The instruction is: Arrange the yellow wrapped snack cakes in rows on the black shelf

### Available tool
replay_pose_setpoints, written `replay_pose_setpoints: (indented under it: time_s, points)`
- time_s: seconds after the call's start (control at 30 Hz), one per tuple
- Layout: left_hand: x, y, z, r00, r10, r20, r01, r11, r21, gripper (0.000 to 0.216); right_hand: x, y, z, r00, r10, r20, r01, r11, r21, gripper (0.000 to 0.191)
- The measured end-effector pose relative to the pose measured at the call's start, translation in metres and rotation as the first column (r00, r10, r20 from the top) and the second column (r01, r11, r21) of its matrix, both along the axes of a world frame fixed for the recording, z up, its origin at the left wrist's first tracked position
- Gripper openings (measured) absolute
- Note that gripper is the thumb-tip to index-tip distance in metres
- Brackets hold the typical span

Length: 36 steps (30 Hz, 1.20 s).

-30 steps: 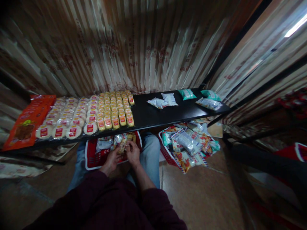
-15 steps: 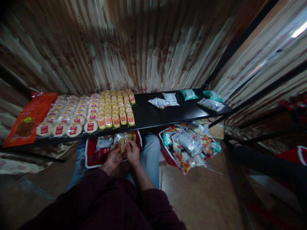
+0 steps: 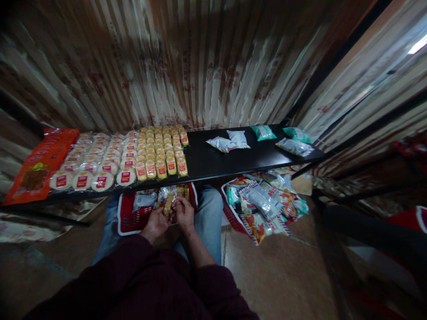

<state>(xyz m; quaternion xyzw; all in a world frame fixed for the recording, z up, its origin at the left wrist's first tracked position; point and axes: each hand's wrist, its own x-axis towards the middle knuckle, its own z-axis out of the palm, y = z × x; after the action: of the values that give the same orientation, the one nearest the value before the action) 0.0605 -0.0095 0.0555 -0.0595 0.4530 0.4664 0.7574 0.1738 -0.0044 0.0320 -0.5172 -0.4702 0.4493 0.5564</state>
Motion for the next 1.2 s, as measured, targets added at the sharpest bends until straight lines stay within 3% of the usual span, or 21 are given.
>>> replay_pose_setpoints:
  time_s: [0.2,0.4,0.7,1.2]
  points:
    - [0.000,0.000,0.011,1.000,0.006,0.018,-0.006,1.000,-0.008,0.024,-0.001,-0.003,0.007,1.000,0.009,0.026,-0.009,1.000,0.007,0.026]
    - [0.007,-0.002,0.021,0.999,0.001,-0.050,0.003,0.997,0.072,0.015,0.002,-0.005,0.010,0.977,-0.048,0.206,0.025,0.993,0.113,0.025]
    - [0.011,-0.005,0.011,0.991,-0.004,-0.134,0.009,0.999,0.034,0.013,0.006,-0.006,0.008,0.921,-0.065,0.385,0.019,0.992,0.123,0.029]
    - [0.016,-0.007,0.028,0.998,0.015,-0.055,-0.011,0.998,0.067,0.012,0.006,-0.012,0.029,0.939,-0.095,0.330,0.027,0.979,0.204,0.026]
